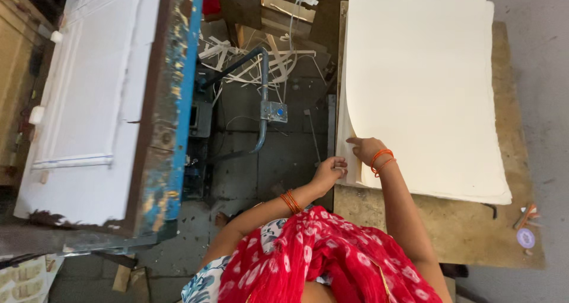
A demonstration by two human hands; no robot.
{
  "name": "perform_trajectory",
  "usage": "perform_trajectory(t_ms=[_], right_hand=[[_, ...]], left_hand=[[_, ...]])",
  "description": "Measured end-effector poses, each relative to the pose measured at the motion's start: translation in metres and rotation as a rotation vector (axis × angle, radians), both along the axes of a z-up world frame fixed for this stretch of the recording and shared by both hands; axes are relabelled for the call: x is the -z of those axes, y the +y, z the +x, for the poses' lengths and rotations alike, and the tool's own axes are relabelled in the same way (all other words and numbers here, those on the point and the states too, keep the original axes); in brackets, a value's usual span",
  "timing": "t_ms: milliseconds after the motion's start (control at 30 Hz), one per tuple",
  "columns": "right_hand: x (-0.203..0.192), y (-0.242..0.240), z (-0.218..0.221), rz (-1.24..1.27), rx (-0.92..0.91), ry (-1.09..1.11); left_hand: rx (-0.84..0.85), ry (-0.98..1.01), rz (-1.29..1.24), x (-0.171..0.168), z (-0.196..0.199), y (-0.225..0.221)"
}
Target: The person repeatedly picks up large white paper sheets from a stack and places them onto a blue paper cutting machine. They continue this process, moving sheets one at a time from the source stack to the machine surface.
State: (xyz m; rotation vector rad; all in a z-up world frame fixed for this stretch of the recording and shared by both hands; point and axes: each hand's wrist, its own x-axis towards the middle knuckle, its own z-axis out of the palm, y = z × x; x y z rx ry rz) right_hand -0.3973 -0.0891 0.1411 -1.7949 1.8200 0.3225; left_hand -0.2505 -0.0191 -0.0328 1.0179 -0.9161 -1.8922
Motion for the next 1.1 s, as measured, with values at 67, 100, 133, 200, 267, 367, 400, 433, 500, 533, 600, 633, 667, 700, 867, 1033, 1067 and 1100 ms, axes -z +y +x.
perform_trajectory(t_ms=[67,100,133,200,267,367,400,433,500,533,600,633,667,700,867,1033,1067,1100], right_hand=[[-0.001,0.003,-0.001,0.02,0.022,-0.006],[0.0,0.005,-0.002,0.006,0.005,-0.011],[0.001,0.005,-0.003,-0.009,-0.01,-0.019],[0.004,0.001,-0.004,-0.054,-0.07,-0.014],[0.006,-0.002,-0.006,-0.067,-0.085,-0.01],[0.01,-0.002,-0.008,-0.039,-0.058,-0.01],[0.012,0.0,-0.008,-0.035,-0.047,-0.013],[0.014,0.0,-0.009,-0.031,-0.035,-0.015],[0.017,0.002,-0.011,-0.048,-0.043,-0.053],[0.018,0.001,-0.014,-0.059,-0.048,-0.067],[0.02,0.0,-0.017,-0.088,-0.059,-0.079],[0.021,0.0,-0.016,-0.1,-0.071,-0.082],[0.022,-0.002,-0.016,-0.093,-0.061,-0.084],[0.024,-0.002,-0.014,-0.086,-0.052,-0.085],[0.019,0.0,-0.019,-0.138,-0.092,-0.103],[0.007,0.003,-0.015,-0.081,-0.067,-0.104],[0.005,0.003,-0.015,-0.092,-0.075,-0.11],[0.004,0.002,-0.016,-0.103,-0.083,-0.116]], left_hand=[[0.033,0.002,-0.001,-0.005,-0.003,0.002],[0.048,0.001,0.0,-0.007,-0.005,0.003],[0.061,0.032,0.013,-0.008,-0.007,0.001],[0.093,0.092,0.038,-0.011,-0.012,-0.005],[0.138,0.084,0.064,-0.012,-0.019,-0.01],[0.204,0.078,0.092,-0.008,-0.026,-0.005],[0.236,0.072,0.096,-0.006,-0.026,-0.002],[0.189,0.044,0.036,-0.004,-0.025,0.0],[0.127,-0.006,-0.083,-0.001,-0.022,0.0],[0.042,-0.143,-0.208,0.0,-0.022,-0.002],[-0.144,-0.404,-0.463,0.002,-0.019,-0.008],[-0.115,-0.373,-0.4,0.003,-0.016,-0.01],[-0.098,-0.34,-0.331,0.004,-0.014,-0.013],[-0.081,-0.307,-0.263,0.006,-0.011,-0.015],[-0.048,-0.119,-0.07,0.01,-0.019,-0.019],[-0.011,-0.149,-0.069,0.012,-0.02,-0.031],[0.0,-0.142,-0.055,0.013,-0.022,-0.031],[0.011,-0.135,-0.042,0.014,-0.023,-0.03]])
